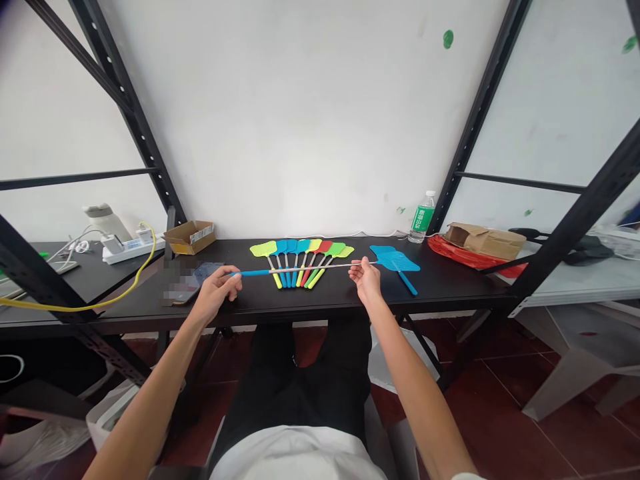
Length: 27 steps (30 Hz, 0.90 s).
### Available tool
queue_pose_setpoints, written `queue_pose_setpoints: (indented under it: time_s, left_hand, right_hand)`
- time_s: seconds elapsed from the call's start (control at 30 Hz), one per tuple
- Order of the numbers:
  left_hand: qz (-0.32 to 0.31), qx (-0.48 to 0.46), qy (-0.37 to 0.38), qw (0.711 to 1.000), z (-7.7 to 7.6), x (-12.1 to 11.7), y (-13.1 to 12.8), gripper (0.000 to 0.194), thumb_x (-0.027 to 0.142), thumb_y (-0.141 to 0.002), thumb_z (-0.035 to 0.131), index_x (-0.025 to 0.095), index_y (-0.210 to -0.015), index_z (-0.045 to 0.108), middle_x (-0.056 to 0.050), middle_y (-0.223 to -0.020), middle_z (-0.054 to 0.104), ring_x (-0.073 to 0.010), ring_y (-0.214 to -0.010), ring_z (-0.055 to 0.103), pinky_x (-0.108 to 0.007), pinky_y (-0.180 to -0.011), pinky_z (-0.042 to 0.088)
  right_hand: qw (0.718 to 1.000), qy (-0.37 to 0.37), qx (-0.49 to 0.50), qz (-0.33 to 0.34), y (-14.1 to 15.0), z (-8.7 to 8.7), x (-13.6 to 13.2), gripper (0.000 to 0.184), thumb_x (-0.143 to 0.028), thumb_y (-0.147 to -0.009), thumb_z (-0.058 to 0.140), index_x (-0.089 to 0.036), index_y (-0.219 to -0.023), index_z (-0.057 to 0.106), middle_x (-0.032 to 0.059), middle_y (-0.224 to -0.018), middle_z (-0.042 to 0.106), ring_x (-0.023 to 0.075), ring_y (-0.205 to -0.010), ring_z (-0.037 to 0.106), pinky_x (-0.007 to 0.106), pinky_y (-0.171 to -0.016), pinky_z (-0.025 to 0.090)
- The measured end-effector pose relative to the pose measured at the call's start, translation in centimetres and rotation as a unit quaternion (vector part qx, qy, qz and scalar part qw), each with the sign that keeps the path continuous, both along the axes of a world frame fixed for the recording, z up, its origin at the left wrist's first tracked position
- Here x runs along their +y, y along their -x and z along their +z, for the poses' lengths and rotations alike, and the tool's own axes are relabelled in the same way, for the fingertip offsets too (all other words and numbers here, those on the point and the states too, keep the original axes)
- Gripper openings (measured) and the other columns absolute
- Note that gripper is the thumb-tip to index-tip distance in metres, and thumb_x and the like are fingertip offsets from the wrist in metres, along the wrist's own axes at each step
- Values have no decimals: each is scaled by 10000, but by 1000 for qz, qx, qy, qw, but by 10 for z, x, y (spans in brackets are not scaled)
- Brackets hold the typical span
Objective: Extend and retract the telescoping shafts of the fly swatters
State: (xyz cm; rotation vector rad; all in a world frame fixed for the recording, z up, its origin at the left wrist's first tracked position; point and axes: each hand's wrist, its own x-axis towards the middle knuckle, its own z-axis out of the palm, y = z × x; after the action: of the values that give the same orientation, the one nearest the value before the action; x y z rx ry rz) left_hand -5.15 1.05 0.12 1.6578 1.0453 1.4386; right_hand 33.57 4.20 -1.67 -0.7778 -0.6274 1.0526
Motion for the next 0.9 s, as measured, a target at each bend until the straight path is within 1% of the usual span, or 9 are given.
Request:
queue_pose_setpoints:
  time_s: [0.03,0.13,0.17,0.3,0.47,0.53,0.63,0.73,0.9]
  left_hand:
    - [0,11,-4,1000,0,0,0,304,466,-860,658,192,-972,585,17,-686,591,-95,-486,465,-228,-511,383]
    - [5,51,-14,999,-2,2,0,310,483,-885,623,177,-929,592,2,-705,600,-95,-497,475,-227,-513,376]
    - [5,57,-16,998,-3,2,0,309,478,-881,631,178,-946,593,1,-713,605,-96,-499,477,-228,-513,377]
    - [-3,52,-16,999,-4,3,0,331,444,-836,699,183,-1006,586,8,-720,608,-93,-499,473,-229,-515,387]
    - [-3,37,-20,999,-5,5,2,360,444,-845,690,185,-1074,591,7,-717,608,-92,-499,472,-223,-506,378]
    - [-3,46,-19,999,-6,7,3,342,450,-849,684,173,-1037,611,2,-709,607,-92,-495,470,-224,-504,375]
    - [15,50,-16,998,-7,8,2,333,467,-859,666,163,-986,621,4,-673,595,-95,-483,464,-223,-491,364]
    - [33,53,-16,998,-7,6,-1,327,492,-894,612,167,-927,608,11,-633,576,-97,-458,462,-225,-474,353]
    - [74,76,-16,994,-5,0,-4,390,505,-941,531,180,-726,547,16,-561,534,-89,-423,458,-222,-457,346]
  right_hand:
    - [1000,2,-2,2,0,0,0,370,-504,-837,723,-161,-706,676,31,-582,638,116,-530,615,213,-499,505]
    - [1000,5,2,5,0,0,1,369,-484,-851,713,-147,-704,688,31,-576,627,108,-521,605,205,-495,494]
    - [1000,5,6,4,0,-1,1,365,-477,-858,708,-146,-705,691,31,-577,627,107,-521,604,205,-497,494]
    - [1000,3,18,-1,-1,-1,1,344,-466,-864,703,-160,-709,690,29,-592,637,111,-532,607,217,-503,502]
    - [1000,-2,12,3,0,-2,2,341,-471,-841,726,-161,-707,683,29,-587,637,116,-532,611,221,-498,496]
    - [1000,-2,11,3,0,-1,2,342,-472,-836,731,-159,-706,684,30,-589,638,117,-532,609,221,-494,495]
    - [1000,0,5,-2,1,-1,1,351,-483,-830,734,-161,-700,681,29,-585,637,119,-527,605,223,-486,493]
    - [1000,-2,-4,-5,3,0,0,368,-497,-829,730,-155,-702,686,34,-586,641,115,-525,603,221,-492,492]
    - [1000,-9,-8,-2,4,-1,-1,382,-508,-824,735,-147,-703,697,40,-592,643,112,-532,601,217,-501,492]
